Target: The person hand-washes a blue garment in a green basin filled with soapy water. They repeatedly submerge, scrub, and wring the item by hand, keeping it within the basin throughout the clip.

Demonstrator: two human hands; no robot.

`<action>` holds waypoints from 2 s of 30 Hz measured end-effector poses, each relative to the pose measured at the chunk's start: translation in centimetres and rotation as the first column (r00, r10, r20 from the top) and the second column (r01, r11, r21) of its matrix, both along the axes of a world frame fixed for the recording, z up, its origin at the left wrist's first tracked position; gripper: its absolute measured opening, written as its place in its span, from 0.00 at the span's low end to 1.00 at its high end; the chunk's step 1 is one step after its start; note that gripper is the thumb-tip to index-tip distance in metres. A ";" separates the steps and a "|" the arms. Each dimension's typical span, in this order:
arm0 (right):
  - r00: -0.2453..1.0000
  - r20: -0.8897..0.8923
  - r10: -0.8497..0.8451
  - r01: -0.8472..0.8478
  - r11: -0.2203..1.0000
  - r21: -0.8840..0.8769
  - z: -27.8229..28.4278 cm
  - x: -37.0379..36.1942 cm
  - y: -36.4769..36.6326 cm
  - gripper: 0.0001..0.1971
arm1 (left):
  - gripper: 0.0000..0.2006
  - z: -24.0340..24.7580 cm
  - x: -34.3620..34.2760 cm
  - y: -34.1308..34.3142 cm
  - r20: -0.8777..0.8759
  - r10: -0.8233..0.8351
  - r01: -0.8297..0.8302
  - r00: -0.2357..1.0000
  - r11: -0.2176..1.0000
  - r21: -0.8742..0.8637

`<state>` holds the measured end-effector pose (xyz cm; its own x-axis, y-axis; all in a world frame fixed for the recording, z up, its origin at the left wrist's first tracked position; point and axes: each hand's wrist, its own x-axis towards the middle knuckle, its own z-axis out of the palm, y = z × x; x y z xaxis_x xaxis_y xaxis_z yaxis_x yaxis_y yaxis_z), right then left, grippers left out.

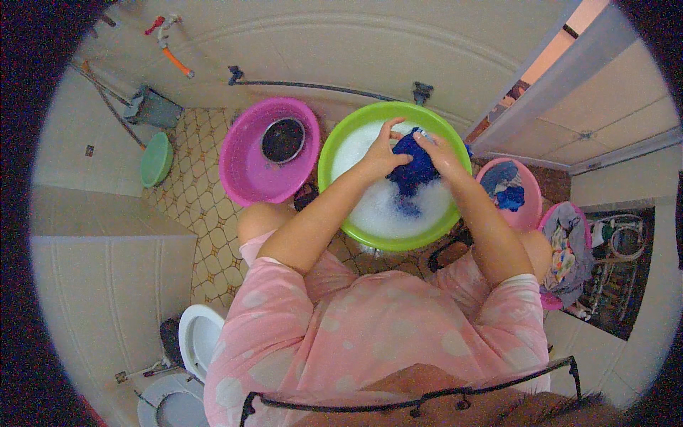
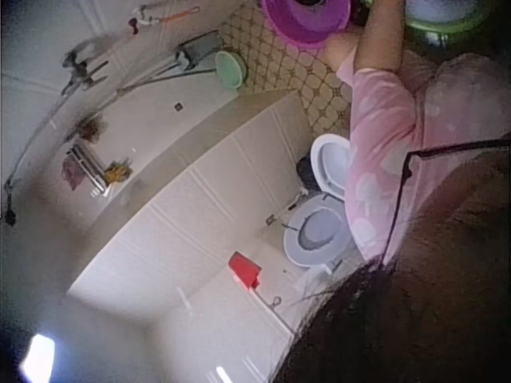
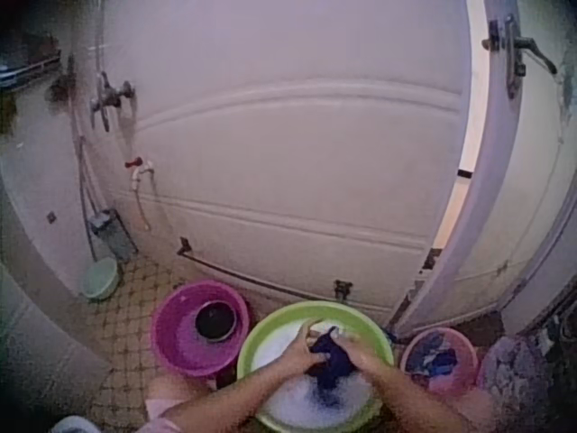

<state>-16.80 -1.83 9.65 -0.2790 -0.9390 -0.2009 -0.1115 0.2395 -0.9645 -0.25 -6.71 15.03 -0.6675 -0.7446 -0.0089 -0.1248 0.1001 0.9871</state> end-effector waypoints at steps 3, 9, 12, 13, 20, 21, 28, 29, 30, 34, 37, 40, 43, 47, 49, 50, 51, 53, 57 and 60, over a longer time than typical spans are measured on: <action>0.975 0.220 -0.030 0.049 0.995 -0.083 1.9 0.4 0.1 0.25 | 0.27 -3.3 0.6 -1.7 0.061 -0.063 0.058 0.996 0.995 0.085; 0.905 0.418 -0.075 0.180 0.959 -0.219 1.1 -1.6 -0.3 0.21 | 0.14 -2.2 0.0 -1.0 0.061 -0.154 0.134 0.986 0.958 0.254; 0.899 0.370 -0.235 0.306 0.941 -0.146 2.2 -1.4 0.0 0.16 | 0.09 -2.8 0.6 -1.6 0.044 -0.040 0.031 0.998 0.982 0.185; 0.893 0.382 -0.236 0.315 0.936 -0.158 2.1 -1.6 0.0 0.15 | 0.08 -2.4 0.4 -1.4 0.026 -0.030 0.025 0.999 0.980 0.198; 0.884 0.434 -0.174 0.303 0.920 -0.250 3.2 -1.2 0.3 0.13 | 0.10 -3.4 -1.2 -0.3 -0.145 0.043 0.014 0.988 0.929 0.370; 0.881 0.442 -0.168 0.308 0.914 -0.265 3.3 -1.2 0.4 0.13 | 0.11 -2.8 -1.4 0.4 -0.163 0.045 0.025 0.986 0.913 0.406; 0.945 0.271 -0.184 0.292 0.850 -0.438 3.5 -0.7 0.1 0.08 | 0.16 -0.7 -1.8 1.4 -0.269 0.074 0.112 0.960 0.781 0.614; 0.956 0.227 -0.186 0.268 0.868 -0.418 3.1 -0.7 0.0 0.09 | 0.15 -0.8 -1.9 1.4 -0.296 0.123 0.099 0.947 0.767 0.634; 0.965 0.182 -0.186 0.246 0.885 -0.396 2.9 -0.7 0.0 0.10 | 0.14 -0.9 -2.0 1.4 -0.322 0.172 0.087 0.931 0.752 0.653; 0.954 0.134 -0.270 0.301 0.862 -0.409 3.0 0.3 -0.4 0.11 | 0.13 -1.4 -2.8 0.8 -0.385 0.322 0.059 0.865 0.696 0.716; 0.935 -0.046 -0.351 0.293 0.841 -0.455 4.3 1.8 -0.1 0.10 | 0.12 -1.5 -3.1 0.6 -0.382 0.361 0.088 0.851 0.618 0.781; 0.832 -0.490 -0.258 0.033 0.906 -0.421 5.7 4.1 1.7 0.08 | 0.14 -3.0 -3.3 0.0 -0.425 0.372 0.138 0.825 0.597 0.790; 0.612 -0.767 -0.194 -0.282 0.852 -0.440 4.8 6.8 2.6 0.10 | 0.16 -8.4 -3.3 -3.2 -0.488 0.261 0.333 0.833 0.467 0.819; 0.473 -0.868 -0.149 -0.175 0.950 -0.259 4.5 4.5 1.0 0.14 | 0.14 -2.2 -4.9 2.4 -0.530 0.462 0.344 0.711 0.429 0.835; 0.564 -0.764 -0.313 -0.027 0.918 -0.396 5.7 2.9 0.6 0.13 | 0.11 -1.8 -5.3 2.9 -0.473 0.440 0.254 0.763 0.469 0.846; 0.581 -0.763 -0.285 -0.045 0.924 -0.380 5.4 2.9 0.8 0.12 | 0.10 -1.8 -5.5 3.0 -0.443 0.427 0.211 0.789 0.488 0.847; 0.491 -0.834 -0.252 -0.118 0.929 -0.351 5.2 3.2 1.2 0.12 | 0.11 -2.0 -5.4 2.9 -0.467 0.421 0.227 0.777 0.505 0.833; 0.283 -0.938 -0.198 -0.246 0.931 -0.271 5.2 5.1 1.9 0.13 | 0.16 -3.4 -5.0 1.9 -0.518 0.402 0.263 0.755 0.538 0.801; 0.357 -0.928 -0.108 -0.118 0.980 -0.159 5.3 8.7 1.5 0.12 | 0.15 -10.4 -2.8 -2.1 -0.761 0.103 0.659 0.640 0.436 0.613; 0.187 -0.955 -0.231 -0.181 0.947 -0.264 4.7 4.3 0.8 0.12 | 0.12 -2.4 -4.5 2.6 -0.363 0.421 0.150 0.831 0.460 0.875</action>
